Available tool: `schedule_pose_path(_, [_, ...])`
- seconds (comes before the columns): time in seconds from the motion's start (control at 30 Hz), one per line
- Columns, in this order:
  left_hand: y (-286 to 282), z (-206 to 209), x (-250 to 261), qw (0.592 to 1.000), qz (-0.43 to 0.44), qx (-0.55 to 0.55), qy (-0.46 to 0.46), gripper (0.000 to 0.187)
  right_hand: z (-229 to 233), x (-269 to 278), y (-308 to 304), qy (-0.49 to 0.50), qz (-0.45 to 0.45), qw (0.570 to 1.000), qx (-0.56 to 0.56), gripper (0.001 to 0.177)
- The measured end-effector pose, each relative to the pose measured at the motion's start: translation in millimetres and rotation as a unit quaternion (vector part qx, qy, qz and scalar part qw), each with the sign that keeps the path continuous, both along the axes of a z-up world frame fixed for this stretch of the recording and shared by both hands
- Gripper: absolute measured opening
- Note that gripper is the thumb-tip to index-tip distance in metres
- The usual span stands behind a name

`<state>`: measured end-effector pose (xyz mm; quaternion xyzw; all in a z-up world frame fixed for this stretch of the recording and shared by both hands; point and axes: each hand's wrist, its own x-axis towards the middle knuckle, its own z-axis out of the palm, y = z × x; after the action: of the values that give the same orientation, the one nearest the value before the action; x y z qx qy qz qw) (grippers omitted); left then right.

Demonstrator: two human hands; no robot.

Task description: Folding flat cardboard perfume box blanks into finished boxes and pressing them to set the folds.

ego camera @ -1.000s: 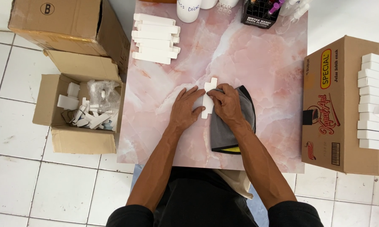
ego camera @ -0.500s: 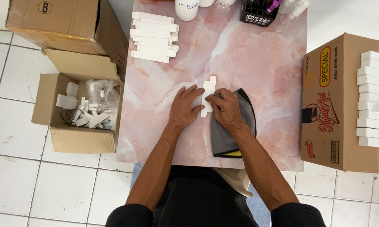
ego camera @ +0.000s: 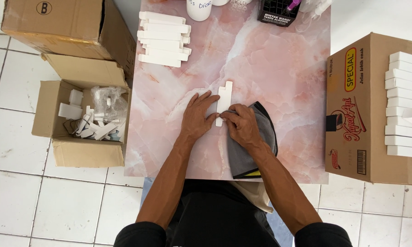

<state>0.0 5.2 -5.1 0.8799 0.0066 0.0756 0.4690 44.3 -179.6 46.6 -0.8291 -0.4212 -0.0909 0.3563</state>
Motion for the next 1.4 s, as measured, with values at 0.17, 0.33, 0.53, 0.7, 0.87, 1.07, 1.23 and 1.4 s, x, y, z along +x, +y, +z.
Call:
schedule_pose_path(0.17, [-1,-5,1,1.000,-0.002,0.006,-0.003,0.052,4,-6,-1,0.006,0.008,1.000,0.011,0.012])
schedule_pose_path(0.33, [-2,-7,1,1.000,0.000,0.008,-0.012,0.049,13,-12,-1,0.011,0.020,0.999,0.024,0.014])
schedule_pose_path(0.53, [-1,-8,1,1.000,0.000,0.011,-0.014,0.048,13,-16,-3,0.001,0.021,1.000,0.019,0.015])
schedule_pose_path(0.7, [0,-4,2,1.000,-0.010,0.003,-0.008,0.045,-1,-7,-12,0.111,0.084,0.989,0.053,0.011])
schedule_pose_path(0.87, [1,2,0,0.999,-0.023,0.035,0.001,0.033,-6,5,-17,0.216,0.038,0.970,0.110,0.013])
schedule_pose_path(1.07, [2,5,1,0.992,-0.052,0.112,-0.017,0.018,-20,24,-4,0.190,-0.056,0.971,0.137,0.012])
schedule_pose_path(1.23, [-5,7,-3,0.990,-0.057,0.126,-0.020,0.020,-36,39,14,0.110,-0.079,0.987,0.085,0.011])
schedule_pose_path(1.4, [-10,-3,-8,0.984,-0.032,0.156,-0.075,0.022,-42,53,22,0.035,-0.075,0.996,0.019,0.009])
